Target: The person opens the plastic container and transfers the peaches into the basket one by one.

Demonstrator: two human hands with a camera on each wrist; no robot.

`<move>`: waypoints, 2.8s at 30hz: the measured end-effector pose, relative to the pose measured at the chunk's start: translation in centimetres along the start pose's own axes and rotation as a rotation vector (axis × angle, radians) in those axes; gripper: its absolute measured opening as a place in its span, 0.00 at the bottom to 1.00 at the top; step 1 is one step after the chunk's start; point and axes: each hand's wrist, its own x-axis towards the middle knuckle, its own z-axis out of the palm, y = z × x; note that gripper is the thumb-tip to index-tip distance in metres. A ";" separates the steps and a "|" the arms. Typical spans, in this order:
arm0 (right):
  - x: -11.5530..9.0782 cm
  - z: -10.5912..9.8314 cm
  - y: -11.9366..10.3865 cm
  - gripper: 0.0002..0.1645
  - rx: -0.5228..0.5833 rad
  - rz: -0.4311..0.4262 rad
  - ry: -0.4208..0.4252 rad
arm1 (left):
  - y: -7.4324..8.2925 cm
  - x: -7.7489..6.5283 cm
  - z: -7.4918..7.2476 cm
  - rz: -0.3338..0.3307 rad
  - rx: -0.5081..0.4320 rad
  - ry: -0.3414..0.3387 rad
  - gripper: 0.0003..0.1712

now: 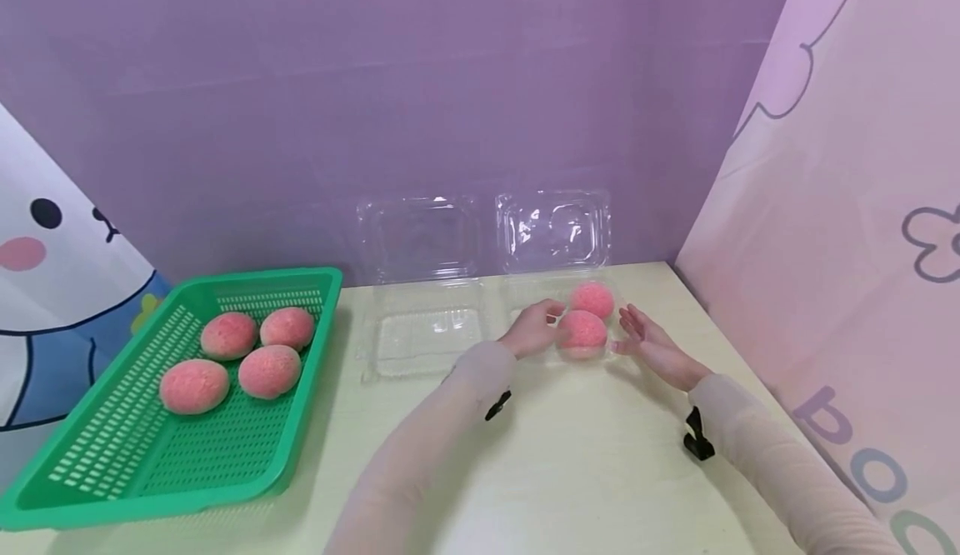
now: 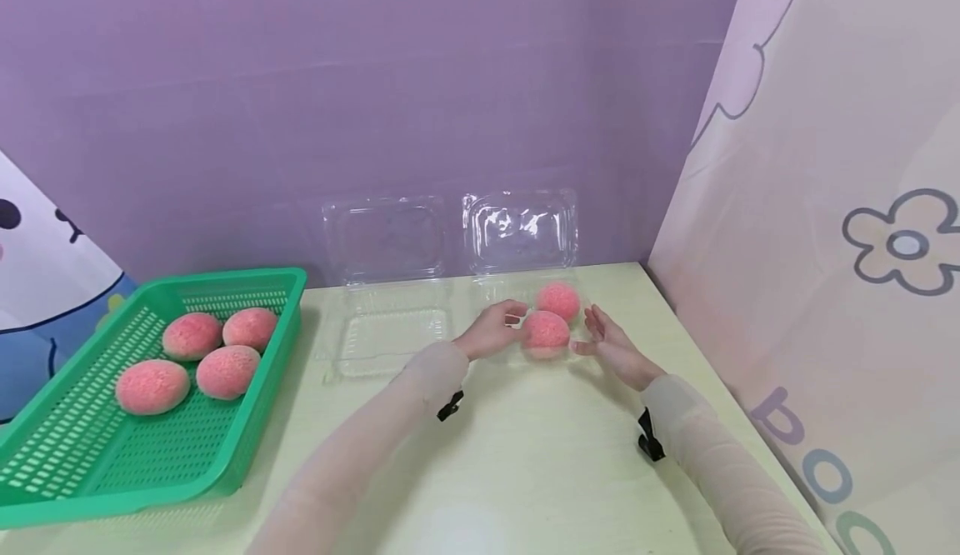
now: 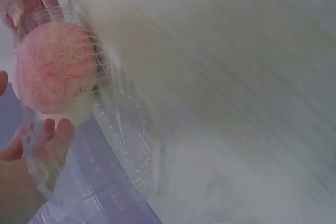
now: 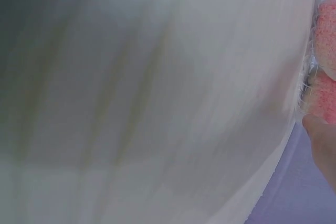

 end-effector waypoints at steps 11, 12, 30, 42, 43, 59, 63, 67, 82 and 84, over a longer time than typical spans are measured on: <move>0.2 0.1 0.4 0.56 0.008 -0.008 0.007 | -0.2 2.1 0.6 -0.055 -0.063 -0.093 0.34; 0.2 0.1 0.4 0.56 0.008 -0.006 0.011 | 0.0 2.0 0.7 -0.060 -0.066 -0.095 0.34; 0.1 0.6 0.5 0.56 0.018 -0.011 0.006 | -0.8 2.7 2.5 -0.174 -0.151 -0.119 0.47; 0.0 0.7 0.5 0.57 0.017 -0.006 0.006 | -0.6 2.6 2.2 -0.164 -0.147 -0.183 0.45; 0.0 0.6 0.5 0.57 0.015 -0.006 0.007 | -0.5 2.4 2.0 -0.161 -0.135 -0.194 0.44; 0.0 0.7 0.4 0.56 0.000 0.005 0.010 | -0.1 1.8 1.1 -0.121 -0.084 -0.300 0.21; 0.1 0.6 0.4 0.56 -0.002 0.000 0.009 | -0.3 2.1 1.2 -0.114 -0.083 -0.260 0.23; 0.1 0.6 0.4 0.56 -0.007 0.005 0.013 | -0.3 1.9 1.2 -0.130 -0.100 -0.219 0.32; -0.1 0.6 0.3 0.55 -0.002 0.002 0.015 | 1.2 0.3 0.6 -0.145 -0.177 -0.165 0.37; 0.0 0.6 0.3 0.55 -0.005 0.002 0.017 | 1.1 0.4 0.6 -0.134 -0.189 -0.160 0.34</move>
